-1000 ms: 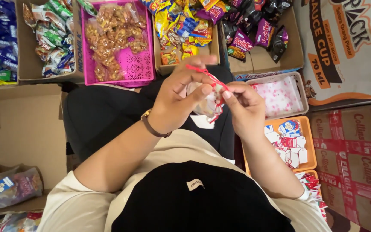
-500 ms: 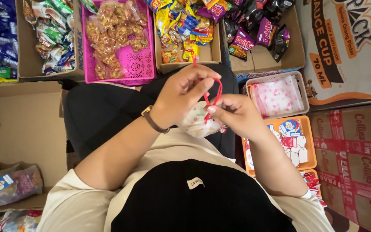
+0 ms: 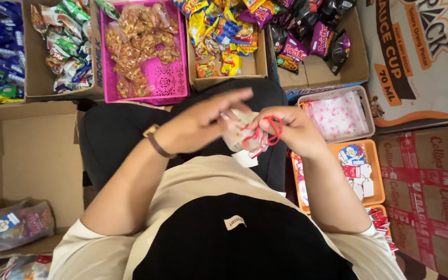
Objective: The person sits on the floor and packs various snack items into small drawstring bags. They select snacks from nearby boxes, place them into the bags, add a small card, and tie the bags closed before placing them into a larger cardboard box.
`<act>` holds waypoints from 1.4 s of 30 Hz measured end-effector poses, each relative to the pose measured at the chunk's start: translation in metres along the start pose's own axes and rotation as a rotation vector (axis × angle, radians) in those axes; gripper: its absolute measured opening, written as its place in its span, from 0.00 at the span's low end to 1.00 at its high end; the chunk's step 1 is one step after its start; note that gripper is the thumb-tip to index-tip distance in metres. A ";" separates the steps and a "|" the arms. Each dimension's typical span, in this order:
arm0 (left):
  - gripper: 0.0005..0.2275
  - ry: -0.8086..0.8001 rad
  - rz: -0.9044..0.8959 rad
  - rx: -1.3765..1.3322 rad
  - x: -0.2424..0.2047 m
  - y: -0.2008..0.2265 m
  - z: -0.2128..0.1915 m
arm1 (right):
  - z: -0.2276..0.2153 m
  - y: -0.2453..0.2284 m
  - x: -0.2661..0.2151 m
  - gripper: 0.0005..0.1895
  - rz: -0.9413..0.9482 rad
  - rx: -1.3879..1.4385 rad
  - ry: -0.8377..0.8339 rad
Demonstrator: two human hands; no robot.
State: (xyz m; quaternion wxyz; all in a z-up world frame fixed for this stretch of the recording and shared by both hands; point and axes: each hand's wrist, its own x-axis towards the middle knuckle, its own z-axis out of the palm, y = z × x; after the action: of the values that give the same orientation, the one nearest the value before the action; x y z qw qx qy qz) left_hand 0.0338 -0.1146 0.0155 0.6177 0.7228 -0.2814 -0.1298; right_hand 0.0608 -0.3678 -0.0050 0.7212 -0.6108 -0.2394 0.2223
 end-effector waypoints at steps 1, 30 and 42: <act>0.27 0.002 0.004 0.001 0.003 -0.002 0.007 | -0.002 -0.001 -0.001 0.09 -0.002 -0.004 -0.002; 0.20 0.064 -0.268 -0.378 0.009 -0.020 0.036 | 0.017 -0.005 -0.015 0.04 -0.871 -0.990 0.006; 0.13 0.093 -0.132 -0.206 0.012 -0.038 0.040 | 0.014 0.003 -0.018 0.04 -0.909 -0.927 0.067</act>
State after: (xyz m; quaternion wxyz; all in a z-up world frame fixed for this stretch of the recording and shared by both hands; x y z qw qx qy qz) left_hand 0.0320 -0.1513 -0.0274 0.6910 0.6778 -0.1896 -0.1647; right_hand 0.0377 -0.3680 -0.0078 0.4121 -0.7030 -0.5225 -0.2509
